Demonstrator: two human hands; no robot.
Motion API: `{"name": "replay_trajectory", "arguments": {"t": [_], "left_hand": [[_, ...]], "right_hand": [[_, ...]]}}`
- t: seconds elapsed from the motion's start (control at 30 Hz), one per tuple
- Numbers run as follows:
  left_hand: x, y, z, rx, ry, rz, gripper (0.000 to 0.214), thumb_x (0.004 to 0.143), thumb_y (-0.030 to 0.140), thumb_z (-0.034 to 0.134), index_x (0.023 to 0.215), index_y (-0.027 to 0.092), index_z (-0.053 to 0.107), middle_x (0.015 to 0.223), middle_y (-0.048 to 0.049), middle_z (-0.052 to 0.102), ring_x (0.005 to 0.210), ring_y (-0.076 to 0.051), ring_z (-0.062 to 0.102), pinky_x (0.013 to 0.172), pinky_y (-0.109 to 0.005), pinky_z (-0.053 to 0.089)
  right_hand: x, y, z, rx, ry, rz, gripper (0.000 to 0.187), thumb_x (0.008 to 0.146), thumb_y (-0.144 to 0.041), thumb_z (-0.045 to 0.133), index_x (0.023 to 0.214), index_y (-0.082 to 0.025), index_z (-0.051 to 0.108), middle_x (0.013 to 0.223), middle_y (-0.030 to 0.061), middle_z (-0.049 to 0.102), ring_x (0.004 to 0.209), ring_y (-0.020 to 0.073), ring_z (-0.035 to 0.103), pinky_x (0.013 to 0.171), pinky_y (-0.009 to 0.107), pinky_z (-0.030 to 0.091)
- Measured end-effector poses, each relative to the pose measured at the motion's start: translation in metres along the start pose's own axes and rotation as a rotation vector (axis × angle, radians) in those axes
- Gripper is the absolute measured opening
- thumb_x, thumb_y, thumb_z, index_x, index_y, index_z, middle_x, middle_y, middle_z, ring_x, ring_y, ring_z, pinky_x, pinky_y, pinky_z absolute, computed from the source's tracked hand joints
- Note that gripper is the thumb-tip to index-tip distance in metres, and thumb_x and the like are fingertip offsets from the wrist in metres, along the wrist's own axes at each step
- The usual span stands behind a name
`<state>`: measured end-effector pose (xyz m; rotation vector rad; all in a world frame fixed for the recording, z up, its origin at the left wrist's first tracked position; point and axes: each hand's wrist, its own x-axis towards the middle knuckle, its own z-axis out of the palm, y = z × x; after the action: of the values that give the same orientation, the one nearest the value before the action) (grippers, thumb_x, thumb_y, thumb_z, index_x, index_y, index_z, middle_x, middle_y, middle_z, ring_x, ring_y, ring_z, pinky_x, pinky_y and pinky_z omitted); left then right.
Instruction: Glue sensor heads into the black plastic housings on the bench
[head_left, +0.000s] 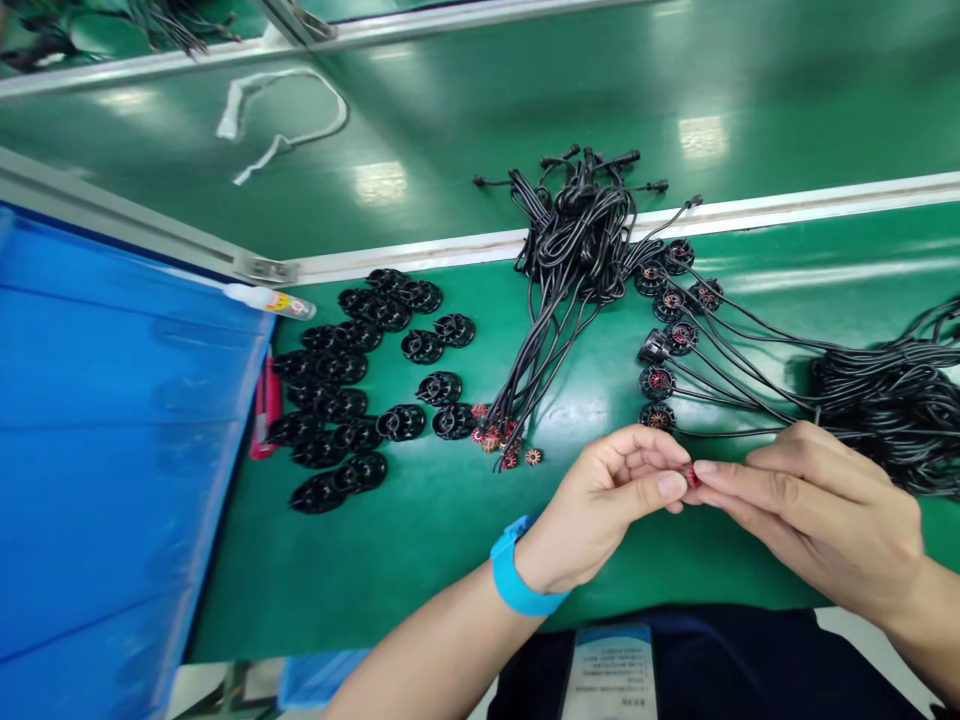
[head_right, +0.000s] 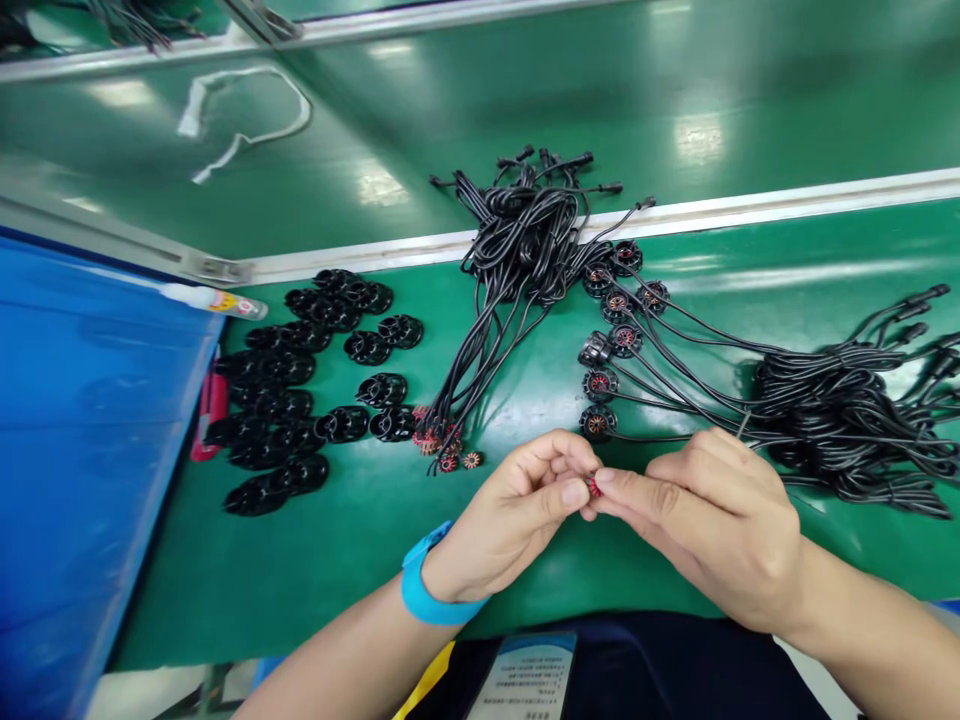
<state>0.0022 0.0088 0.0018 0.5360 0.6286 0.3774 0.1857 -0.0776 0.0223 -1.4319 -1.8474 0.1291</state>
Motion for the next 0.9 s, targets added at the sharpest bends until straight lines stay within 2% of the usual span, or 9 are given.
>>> {"name": "replay_trajectory", "arguments": {"t": [0.23, 0.37, 0.47, 0.53, 0.6, 0.67, 0.7, 0.77, 0.9], "left_hand": [[0.0, -0.001, 0.002, 0.02, 0.002, 0.01, 0.022, 0.078, 0.026, 0.087, 0.088, 0.016, 0.071, 0.076, 0.0004, 0.072, 0.073, -0.011, 0.07, 0.073, -0.021, 0.053], [-0.001, -0.005, 0.005, 0.096, -0.005, 0.031, 0.024, 0.079, 0.031, 0.086, 0.09, 0.016, 0.069, 0.08, -0.0021, 0.073, 0.077, -0.014, 0.073, 0.076, -0.026, 0.056], [-0.011, 0.005, 0.007, 0.367, -0.007, 0.177, 0.022, 0.087, 0.031, 0.078, 0.103, 0.017, 0.071, 0.093, -0.0068, 0.076, 0.086, -0.019, 0.074, 0.082, -0.031, 0.058], [-0.023, 0.02, 0.002, 0.715, 0.062, 0.395, 0.027, 0.092, 0.031, 0.072, 0.116, 0.02, 0.07, 0.108, -0.0093, 0.076, 0.101, -0.022, 0.073, 0.092, -0.036, 0.057], [-0.037, 0.039, -0.013, 1.173, 0.255, 0.662, 0.033, 0.096, 0.031, 0.066, 0.129, 0.025, 0.066, 0.132, -0.0103, 0.069, 0.129, -0.027, 0.062, 0.112, -0.043, 0.046], [-0.049, 0.056, -0.037, 1.593, 0.547, 0.823, 0.044, 0.1, 0.034, 0.057, 0.144, 0.025, 0.057, 0.158, -0.0121, 0.049, 0.154, -0.034, 0.033, 0.126, -0.054, 0.025], [-0.053, 0.062, -0.051, 1.759, 0.665, 0.806, 0.049, 0.101, 0.036, 0.054, 0.149, 0.024, 0.052, 0.166, -0.0129, 0.037, 0.16, -0.037, 0.016, 0.127, -0.06, 0.015], [-0.058, 0.066, -0.083, 1.961, 0.763, 0.633, 0.054, 0.104, 0.038, 0.046, 0.155, 0.023, 0.044, 0.172, -0.0129, 0.023, 0.161, -0.039, 0.005, 0.126, -0.065, 0.007], [-0.071, 0.046, -0.126, 2.072, 0.721, 0.405, 0.06, 0.104, 0.042, 0.041, 0.16, 0.019, 0.035, 0.169, -0.0164, 0.029, 0.159, -0.039, 0.02, 0.125, -0.062, 0.021]], "right_hand": [[-0.004, 0.002, -0.004, -0.032, -0.075, -0.007, 0.025, 0.088, -0.008, 0.072, 0.111, -0.018, 0.072, 0.081, 0.002, 0.071, 0.064, 0.0126, 0.061, 0.061, 0.031, 0.051], [-0.011, 0.005, -0.007, -0.164, -0.098, -0.105, 0.027, 0.088, -0.012, 0.074, 0.113, -0.02, 0.071, 0.076, 0.0002, 0.069, 0.06, 0.0148, 0.058, 0.06, 0.035, 0.046], [-0.014, 0.007, -0.006, -0.232, -0.094, -0.142, 0.016, 0.09, -0.016, 0.073, 0.105, -0.019, 0.07, 0.064, -0.0014, 0.061, 0.056, 0.0148, 0.053, 0.06, 0.036, 0.042], [-0.015, 0.006, -0.006, -0.222, -0.1, -0.112, 0.012, 0.092, -0.017, 0.071, 0.104, -0.018, 0.068, 0.069, -0.0001, 0.063, 0.058, 0.0146, 0.055, 0.064, 0.036, 0.043], [-0.015, 0.005, -0.006, -0.19, -0.098, -0.054, 0.009, 0.094, -0.017, 0.068, 0.103, -0.019, 0.067, 0.077, 0.0015, 0.067, 0.061, 0.0138, 0.058, 0.066, 0.034, 0.044], [-0.014, 0.005, -0.007, -0.173, -0.068, 0.006, 0.007, 0.096, -0.017, 0.065, 0.102, -0.02, 0.066, 0.08, 0.0014, 0.068, 0.062, 0.0128, 0.059, 0.064, 0.033, 0.043], [-0.014, 0.004, -0.008, -0.172, -0.051, 0.033, 0.006, 0.096, -0.018, 0.064, 0.102, -0.021, 0.066, 0.079, 0.0009, 0.067, 0.062, 0.0125, 0.059, 0.063, 0.032, 0.042], [-0.012, 0.005, -0.01, -0.173, -0.021, 0.063, 0.006, 0.097, -0.019, 0.063, 0.102, -0.023, 0.065, 0.077, -0.0005, 0.066, 0.059, 0.0118, 0.057, 0.059, 0.031, 0.041], [-0.009, 0.006, -0.014, -0.178, -0.011, 0.083, 0.007, 0.097, -0.02, 0.063, 0.102, -0.024, 0.065, 0.073, -0.0021, 0.063, 0.055, 0.0109, 0.053, 0.055, 0.029, 0.04]]}}
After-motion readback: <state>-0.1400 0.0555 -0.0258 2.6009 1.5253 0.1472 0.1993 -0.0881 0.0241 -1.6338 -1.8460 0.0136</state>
